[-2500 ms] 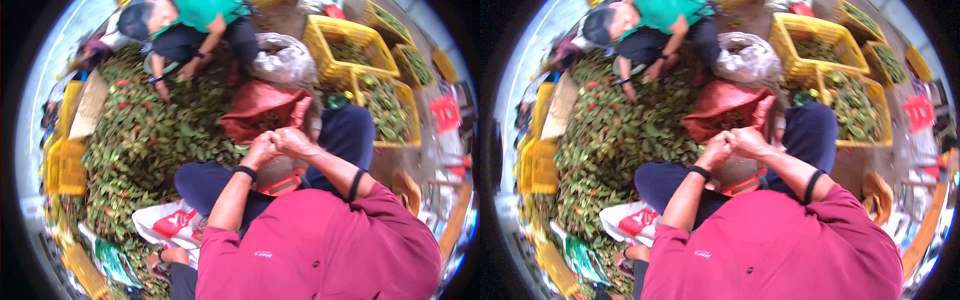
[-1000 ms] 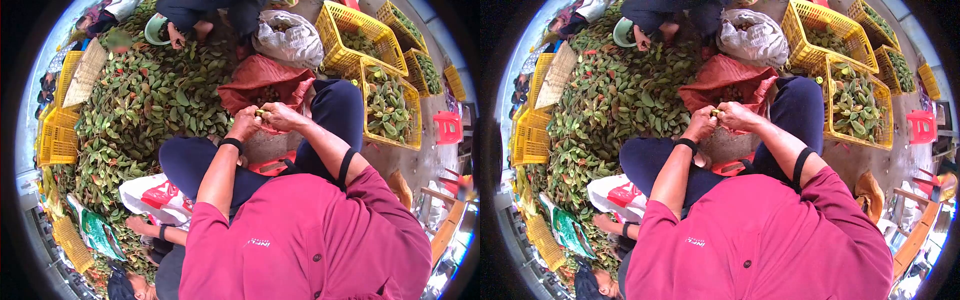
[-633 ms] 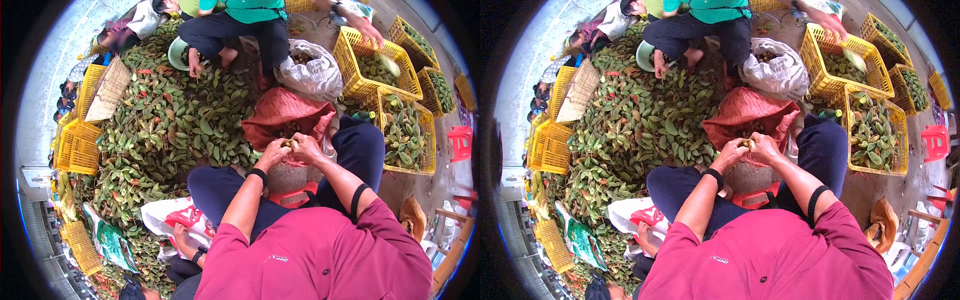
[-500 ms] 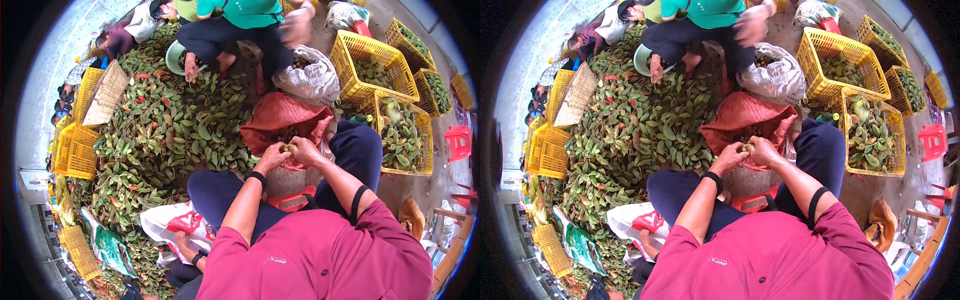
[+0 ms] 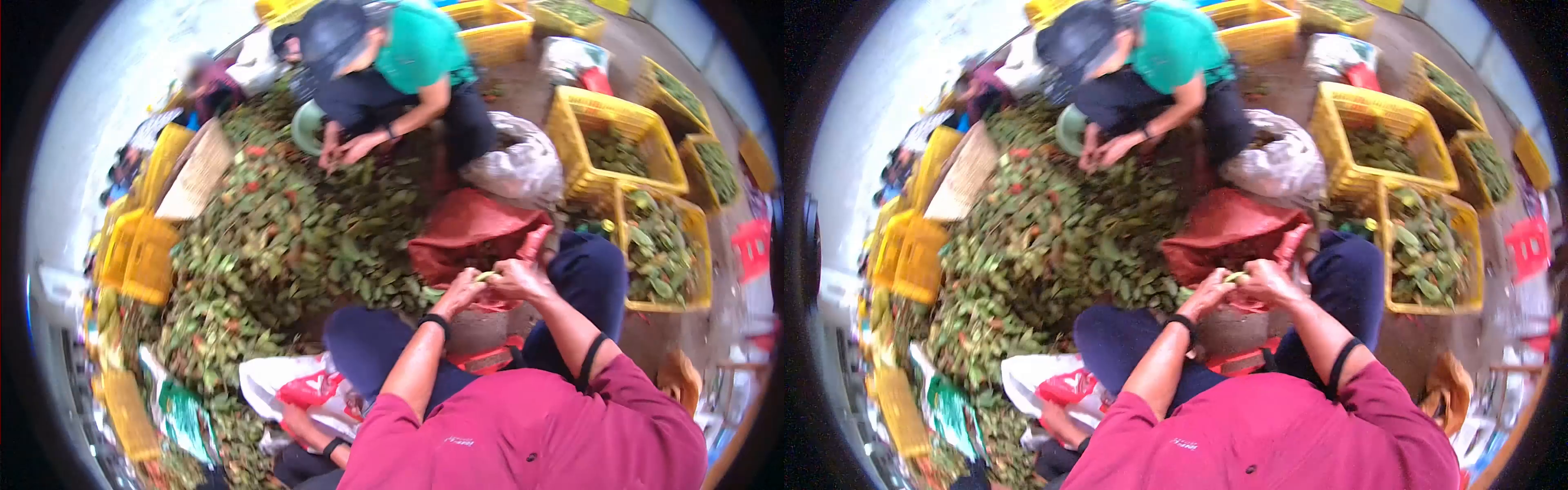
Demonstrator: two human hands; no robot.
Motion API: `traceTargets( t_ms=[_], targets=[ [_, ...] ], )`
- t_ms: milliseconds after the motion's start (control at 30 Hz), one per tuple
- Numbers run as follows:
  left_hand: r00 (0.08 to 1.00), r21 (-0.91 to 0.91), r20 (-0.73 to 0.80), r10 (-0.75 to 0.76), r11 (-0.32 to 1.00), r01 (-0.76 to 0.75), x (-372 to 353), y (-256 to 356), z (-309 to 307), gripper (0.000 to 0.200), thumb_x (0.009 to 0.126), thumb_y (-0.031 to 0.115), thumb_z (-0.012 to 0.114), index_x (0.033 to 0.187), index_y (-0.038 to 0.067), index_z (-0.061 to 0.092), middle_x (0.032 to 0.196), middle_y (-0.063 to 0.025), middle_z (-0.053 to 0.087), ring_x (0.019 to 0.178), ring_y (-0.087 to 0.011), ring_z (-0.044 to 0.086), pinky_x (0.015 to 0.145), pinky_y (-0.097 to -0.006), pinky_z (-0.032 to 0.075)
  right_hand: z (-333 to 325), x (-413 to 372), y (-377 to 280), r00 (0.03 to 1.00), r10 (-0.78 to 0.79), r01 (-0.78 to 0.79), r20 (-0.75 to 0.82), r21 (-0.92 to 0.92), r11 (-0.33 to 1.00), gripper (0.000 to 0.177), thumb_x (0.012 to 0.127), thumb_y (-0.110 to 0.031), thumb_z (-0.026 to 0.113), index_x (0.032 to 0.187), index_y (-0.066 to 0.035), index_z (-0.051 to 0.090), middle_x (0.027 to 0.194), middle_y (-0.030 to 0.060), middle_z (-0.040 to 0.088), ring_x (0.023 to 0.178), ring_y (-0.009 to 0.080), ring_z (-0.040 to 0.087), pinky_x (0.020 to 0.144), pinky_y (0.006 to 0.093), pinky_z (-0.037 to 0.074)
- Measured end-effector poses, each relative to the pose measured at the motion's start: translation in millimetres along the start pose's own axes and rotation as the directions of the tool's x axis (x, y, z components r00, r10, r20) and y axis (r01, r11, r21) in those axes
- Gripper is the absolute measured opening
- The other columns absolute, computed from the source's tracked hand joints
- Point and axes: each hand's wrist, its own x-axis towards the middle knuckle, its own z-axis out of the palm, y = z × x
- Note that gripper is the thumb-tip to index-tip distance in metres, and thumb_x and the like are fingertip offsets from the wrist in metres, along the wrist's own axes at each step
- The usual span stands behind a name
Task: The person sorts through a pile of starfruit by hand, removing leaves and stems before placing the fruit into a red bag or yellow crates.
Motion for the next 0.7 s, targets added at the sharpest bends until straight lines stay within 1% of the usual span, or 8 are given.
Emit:
traceTargets(
  t_ms=[133, 200, 267, 333, 433, 467, 600, 700],
  targets=[
    [0.994, -0.254, 0.104, -0.031, 0.966, 0.057, -10.3, 10.1, -2.1, 0.037, 0.091, 0.030, 0.061, 0.119, 0.005, 0.064, 0.118, -0.0114, 0.062, 0.106, -0.0241, 0.055, 0.097, -0.0388, 0.044, 10.0, -3.4, 9.4, 0.996, -0.081, 0.080, -0.024, -0.027, 0.996, 0.049, 0.093, -0.044, 0.054, 0.093, 0.002, 0.071, 0.092, 0.0279, 0.070, 0.087, 0.0413, 0.070, 0.080, 0.0515, 0.053],
    [0.958, -0.327, 0.171, -0.232, 0.904, 0.277, -26.2, 50.4, -13.9, 0.038, 0.094, 0.043, 0.059, 0.125, 0.021, 0.062, 0.114, 0.0029, 0.064, 0.094, -0.0114, 0.059, 0.064, -0.0286, 0.050, 7.2, -7.2, 10.0, 0.905, -0.410, 0.420, -0.117, 0.088, 0.903, 0.052, 0.095, -0.043, 0.052, 0.081, 0.005, 0.068, 0.082, 0.0263, 0.069, 0.081, 0.0389, 0.070, 0.075, 0.0503, 0.052],
    [0.977, -0.337, 0.177, -0.121, 0.925, 0.175, -27.4, 59.3, -16.4, 0.042, 0.094, 0.044, 0.060, 0.127, 0.018, 0.060, 0.113, 0.0011, 0.065, 0.083, -0.0110, 0.061, 0.062, -0.0265, 0.048, 20.1, 4.0, 24.0, 0.803, -0.525, 0.539, -0.281, -0.030, 0.842, 0.045, 0.093, -0.038, 0.056, 0.081, 0.005, 0.067, 0.078, 0.0224, 0.068, 0.075, 0.0350, 0.069, 0.070, 0.0466, 0.053],
    [0.969, -0.360, 0.176, -0.176, 0.904, 0.230, -37.8, 79.7, -13.7, 0.044, 0.095, 0.042, 0.061, 0.130, 0.016, 0.056, 0.107, 0.0014, 0.065, 0.079, -0.0105, 0.061, 0.060, -0.0252, 0.047, 30.2, 1.3, 17.2, 0.940, -0.242, 0.331, -0.241, 0.465, 0.821, 0.032, 0.090, -0.026, 0.056, 0.090, 0.002, 0.071, 0.081, 0.0156, 0.072, 0.076, 0.0235, 0.070, 0.072, 0.0390, 0.056],
    [0.956, -0.517, 0.251, -0.155, 0.813, 0.268, -39.6, 64.4, -4.0, 0.041, 0.093, 0.036, 0.061, 0.128, 0.015, 0.055, 0.099, 0.0030, 0.063, 0.075, -0.0104, 0.061, 0.057, -0.0244, 0.046, 7.2, -28.7, 3.6, 0.813, -0.501, 0.558, -0.297, 0.150, 0.816, 0.029, 0.089, -0.019, 0.056, 0.106, 0.000, 0.072, 0.091, 0.0126, 0.074, 0.082, 0.0177, 0.069, 0.076, 0.0363, 0.055],
    [0.961, -0.562, 0.237, -0.144, 0.787, 0.256, -37.3, 58.2, -0.2, 0.040, 0.091, 0.033, 0.060, 0.127, 0.015, 0.055, 0.096, 0.0042, 0.062, 0.071, -0.0092, 0.058, 0.053, -0.0247, 0.043, 1.0, -33.8, -1.9, 0.956, -0.245, 0.292, -0.159, 0.483, 0.825, 0.030, 0.090, -0.021, 0.057, 0.107, -0.001, 0.071, 0.090, 0.0099, 0.074, 0.080, 0.0165, 0.068, 0.074, 0.0354, 0.055],
    [0.969, -0.562, 0.168, -0.179, 0.791, 0.244, -32.4, 63.8, 3.0, 0.027, 0.093, 0.029, 0.055, 0.111, 0.012, 0.065, 0.088, 0.0028, 0.063, 0.062, -0.0081, 0.056, 0.051, -0.0225, 0.041, 8.1, -14.6, 20.2, 0.998, -0.060, 0.070, -0.036, 0.534, 0.843, 0.038, 0.086, -0.035, 0.065, 0.096, 0.001, 0.072, 0.087, 0.0124, 0.073, 0.082, 0.0216, 0.069, 0.076, 0.0371, 0.055],
    [0.993, -0.521, 0.118, -0.026, 0.850, 0.084, -18.4, 48.1, 0.1, 0.035, 0.095, 0.031, 0.050, 0.122, 0.013, 0.063, 0.108, 0.0029, 0.064, 0.089, -0.0115, 0.061, 0.074, -0.0288, 0.047, -2.3, -30.2, -1.0, 0.996, 0.043, 0.021, -0.082, 0.651, 0.759, 0.038, 0.089, -0.035, 0.070, 0.103, 0.000, 0.068, 0.086, 0.0070, 0.070, 0.082, 0.0142, 0.065, 0.071, 0.0329, 0.055]
  ],
)
